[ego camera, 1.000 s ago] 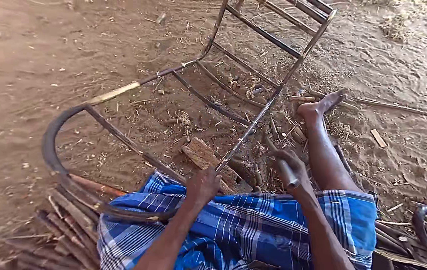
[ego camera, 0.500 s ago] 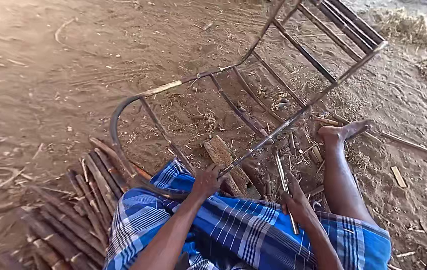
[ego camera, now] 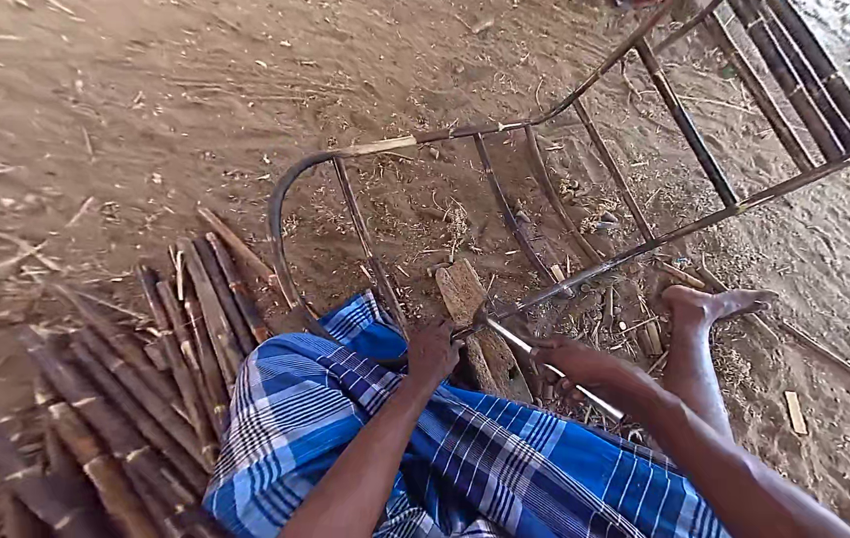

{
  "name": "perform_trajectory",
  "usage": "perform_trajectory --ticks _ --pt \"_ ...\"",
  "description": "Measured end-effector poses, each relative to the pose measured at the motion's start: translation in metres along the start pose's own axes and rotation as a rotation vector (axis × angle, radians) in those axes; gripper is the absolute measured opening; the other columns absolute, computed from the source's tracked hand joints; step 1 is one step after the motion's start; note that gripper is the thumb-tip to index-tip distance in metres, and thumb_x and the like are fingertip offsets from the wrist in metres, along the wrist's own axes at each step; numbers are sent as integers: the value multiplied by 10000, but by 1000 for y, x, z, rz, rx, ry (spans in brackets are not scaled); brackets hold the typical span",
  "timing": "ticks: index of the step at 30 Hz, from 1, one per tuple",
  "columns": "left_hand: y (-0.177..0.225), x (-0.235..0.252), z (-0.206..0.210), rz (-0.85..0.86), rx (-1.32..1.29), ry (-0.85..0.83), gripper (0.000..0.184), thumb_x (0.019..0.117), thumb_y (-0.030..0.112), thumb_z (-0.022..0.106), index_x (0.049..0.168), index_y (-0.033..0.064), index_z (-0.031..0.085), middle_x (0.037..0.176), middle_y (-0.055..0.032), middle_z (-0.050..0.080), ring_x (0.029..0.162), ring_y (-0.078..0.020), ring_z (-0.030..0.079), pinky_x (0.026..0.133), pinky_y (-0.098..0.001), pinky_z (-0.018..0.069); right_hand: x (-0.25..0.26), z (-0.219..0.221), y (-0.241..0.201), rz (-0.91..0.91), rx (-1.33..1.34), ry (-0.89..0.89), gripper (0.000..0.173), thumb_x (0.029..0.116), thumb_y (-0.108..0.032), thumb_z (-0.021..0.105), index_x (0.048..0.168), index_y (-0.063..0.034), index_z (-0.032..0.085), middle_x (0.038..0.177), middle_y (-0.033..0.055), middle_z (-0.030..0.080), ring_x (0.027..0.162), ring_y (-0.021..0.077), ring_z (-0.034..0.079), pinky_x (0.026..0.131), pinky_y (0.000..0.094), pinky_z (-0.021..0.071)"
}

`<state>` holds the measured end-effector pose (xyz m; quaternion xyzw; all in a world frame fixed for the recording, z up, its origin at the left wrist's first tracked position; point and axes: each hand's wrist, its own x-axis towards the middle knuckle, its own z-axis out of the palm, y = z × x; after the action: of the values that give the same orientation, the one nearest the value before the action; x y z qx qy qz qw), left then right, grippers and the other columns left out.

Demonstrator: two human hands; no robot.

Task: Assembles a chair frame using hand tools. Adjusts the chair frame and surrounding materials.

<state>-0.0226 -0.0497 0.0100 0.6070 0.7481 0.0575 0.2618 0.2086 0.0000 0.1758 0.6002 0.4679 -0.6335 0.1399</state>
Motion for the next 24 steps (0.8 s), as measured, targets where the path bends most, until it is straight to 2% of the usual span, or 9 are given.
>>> perform_trajectory --ticks 2,6,8,12,14,18,20,22,24 --pt "-1 -1 1 5 7 8 287 957 335 705 1155 128 719 1240 -83 682 1104 -294 677 960 -537 543 1 -10 -8 17 -33 9 426 1113 -348 412 1530 -267 434 698 16 488 442 86 422 401 241 409" --pt "1 -2 4 16 33 19 285 964 349 695 1149 134 720 1247 -71 682 1090 -281 682 957 -525 541 11 -11 -15 -25 -123 -7 471 1125 -374 364 1596 -348 347 686 26 487 431 106 425 386 258 399" --pt "2 -3 0 15 16 14 296 966 332 699 1166 115 714 1253 -91 680 1100 -294 681 973 -532 530 7 -13 -30 4 -241 -36 468 1124 -384 367 1587 -318 367 707 33 506 442 110 443 404 264 415" --pt "2 -5 0 39 10 25 297 975 326 690 1164 97 708 1272 -98 672 1100 -300 681 980 -535 528 10 -12 -36 -74 -246 8 446 1130 -371 349 1559 -267 410 669 33 470 440 126 430 404 283 406" --pt "5 -5 0 35 5 24 297 973 319 691 1165 94 711 1289 -100 671 1116 -304 678 990 -541 522 9 -14 -41 -49 -323 -25 368 1128 -343 365 1424 -176 505 647 32 474 419 110 424 391 261 402" --pt "1 -4 2 8 36 20 295 977 332 687 1165 106 704 1278 -86 668 1112 -286 675 987 -515 522 10 -15 -49 -68 -251 -9 428 1129 -348 361 1542 -250 423 682 31 485 427 113 430 386 263 408" --pt "2 -5 5 35 39 39 277 971 320 692 1144 104 703 1242 -92 675 1092 -286 678 967 -512 527 13 -16 -44 -82 -335 0 393 1129 -353 357 1474 -202 472 669 45 493 434 134 446 399 283 412" --pt "2 -4 4 34 42 40 297 971 332 694 1167 109 704 1256 -95 674 1118 -290 672 983 -518 523 15 -23 -45 -29 -349 -53 411 1124 -350 376 1507 -230 463 651 27 472 413 107 424 384 255 399" --pt "1 -3 3 27 38 34 297 973 338 691 1171 117 707 1283 -84 671 1130 -281 671 987 -516 520 16 -22 -44 -40 -274 -13 438 1124 -354 377 1552 -271 419 647 28 466 412 110 411 384 259 394"
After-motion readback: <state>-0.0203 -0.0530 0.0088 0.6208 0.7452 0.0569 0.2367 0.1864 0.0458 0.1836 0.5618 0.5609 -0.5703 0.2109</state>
